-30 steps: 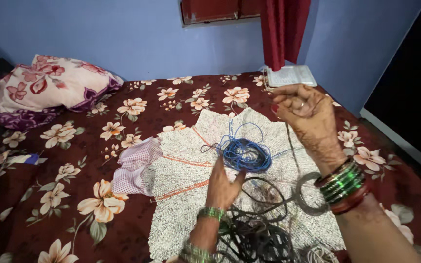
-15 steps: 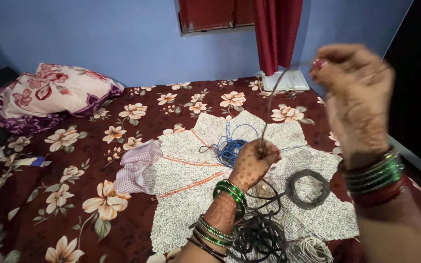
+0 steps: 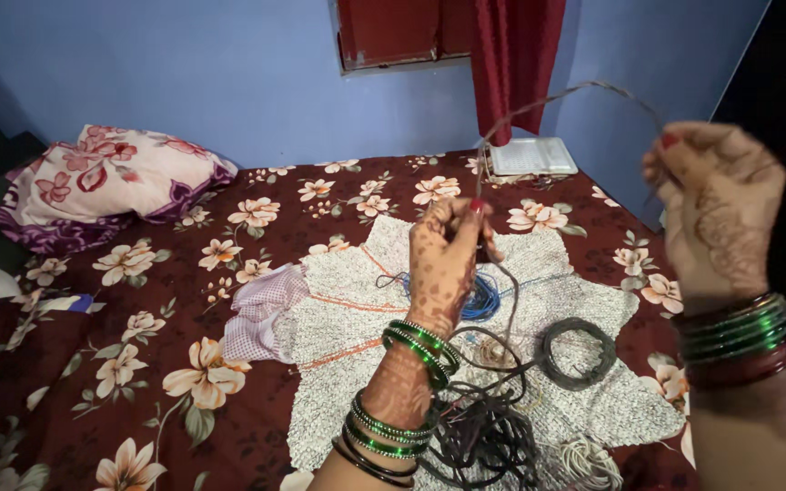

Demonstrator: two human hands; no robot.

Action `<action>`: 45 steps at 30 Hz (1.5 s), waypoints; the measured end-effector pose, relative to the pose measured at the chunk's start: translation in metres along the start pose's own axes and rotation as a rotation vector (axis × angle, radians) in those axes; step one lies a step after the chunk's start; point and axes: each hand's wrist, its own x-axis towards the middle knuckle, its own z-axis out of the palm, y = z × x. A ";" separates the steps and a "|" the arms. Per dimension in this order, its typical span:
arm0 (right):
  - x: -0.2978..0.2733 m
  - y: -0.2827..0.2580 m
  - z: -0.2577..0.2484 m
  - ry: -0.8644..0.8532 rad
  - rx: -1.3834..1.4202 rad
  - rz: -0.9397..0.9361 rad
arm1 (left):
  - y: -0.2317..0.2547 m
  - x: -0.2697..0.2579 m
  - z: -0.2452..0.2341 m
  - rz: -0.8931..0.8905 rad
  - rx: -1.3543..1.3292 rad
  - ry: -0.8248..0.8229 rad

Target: The person sits on a bed and untangles a pile of mixed electrical cords and wires by hand. They repeatedly pick up tangled sections, separate individual strands, and lay them down, working through the jumble of black, blue, and white cables.

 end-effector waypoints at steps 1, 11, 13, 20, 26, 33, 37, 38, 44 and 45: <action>-0.004 0.005 -0.001 0.015 -0.010 0.021 | 0.006 0.002 0.005 0.032 -0.052 -0.011; -0.036 0.020 0.027 0.105 -0.617 -0.227 | 0.013 0.004 0.033 -0.033 -0.206 -0.017; -0.048 0.023 0.035 0.093 -0.592 -0.144 | 0.010 0.003 0.039 -0.042 -0.243 0.003; -0.073 0.029 0.032 -0.371 -0.366 0.309 | 0.014 0.005 0.049 -0.014 -0.176 0.093; -0.078 0.019 0.036 -0.402 -0.343 0.376 | 0.010 0.008 0.041 -0.047 -0.341 0.088; -0.069 0.015 0.037 -0.198 -0.327 0.247 | -0.032 -0.034 0.020 -0.595 0.485 -0.373; -0.067 0.021 0.045 -0.147 -0.311 0.264 | -0.075 -0.067 0.017 -0.523 -0.031 -0.602; -0.065 0.022 0.046 -0.142 -0.313 0.264 | -0.081 -0.070 0.017 -0.407 0.015 -0.617; -0.058 0.034 0.017 -0.007 -0.277 0.174 | -0.059 -0.088 0.007 -0.586 -0.228 -0.436; -0.056 0.039 0.009 0.006 -0.275 0.198 | -0.046 -0.091 0.004 -0.622 -0.237 -0.397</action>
